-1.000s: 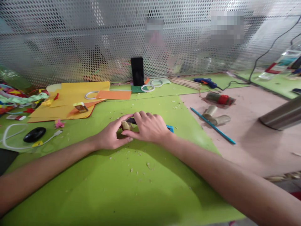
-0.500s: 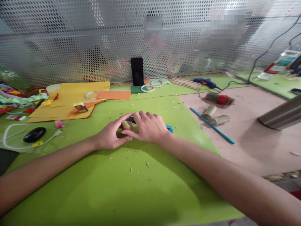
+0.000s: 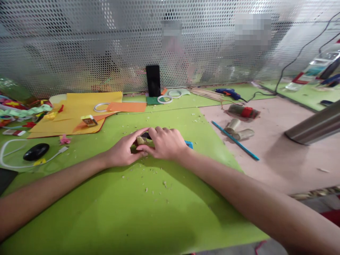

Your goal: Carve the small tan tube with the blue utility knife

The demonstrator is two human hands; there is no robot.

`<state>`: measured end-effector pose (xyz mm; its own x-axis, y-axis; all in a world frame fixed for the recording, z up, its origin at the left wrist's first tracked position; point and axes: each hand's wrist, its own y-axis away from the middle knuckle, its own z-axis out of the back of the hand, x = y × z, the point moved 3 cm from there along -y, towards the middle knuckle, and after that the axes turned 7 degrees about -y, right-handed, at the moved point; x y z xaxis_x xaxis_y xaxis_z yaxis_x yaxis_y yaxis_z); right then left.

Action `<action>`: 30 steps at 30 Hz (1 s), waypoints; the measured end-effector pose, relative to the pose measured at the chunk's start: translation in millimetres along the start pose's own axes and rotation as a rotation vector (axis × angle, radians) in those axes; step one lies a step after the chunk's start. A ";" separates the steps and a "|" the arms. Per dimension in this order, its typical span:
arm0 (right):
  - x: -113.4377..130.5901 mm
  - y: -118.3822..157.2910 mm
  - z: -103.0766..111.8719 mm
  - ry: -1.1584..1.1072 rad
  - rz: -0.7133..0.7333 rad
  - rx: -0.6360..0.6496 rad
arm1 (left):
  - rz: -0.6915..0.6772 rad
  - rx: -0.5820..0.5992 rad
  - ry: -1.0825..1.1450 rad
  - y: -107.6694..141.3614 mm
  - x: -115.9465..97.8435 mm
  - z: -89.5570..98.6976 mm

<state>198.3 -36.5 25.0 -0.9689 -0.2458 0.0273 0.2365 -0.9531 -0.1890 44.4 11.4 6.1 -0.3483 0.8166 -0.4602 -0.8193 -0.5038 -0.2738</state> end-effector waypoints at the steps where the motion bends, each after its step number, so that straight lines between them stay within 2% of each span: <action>1: 0.0 -0.2 0.1 0.002 0.001 -0.002 | 0.001 0.000 -0.001 -0.1 0.0 -0.1; 30: -1.8 0.6 -1.0 -0.025 -0.003 0.043 | 0.029 0.005 -0.047 0.2 -0.8 0.2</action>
<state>200.2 -36.4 23.9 -0.9677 -0.2468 0.0523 0.2370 -0.9604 -0.1466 44.4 10.7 6.7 -0.3928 0.8142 -0.4275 -0.8108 -0.5260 -0.2569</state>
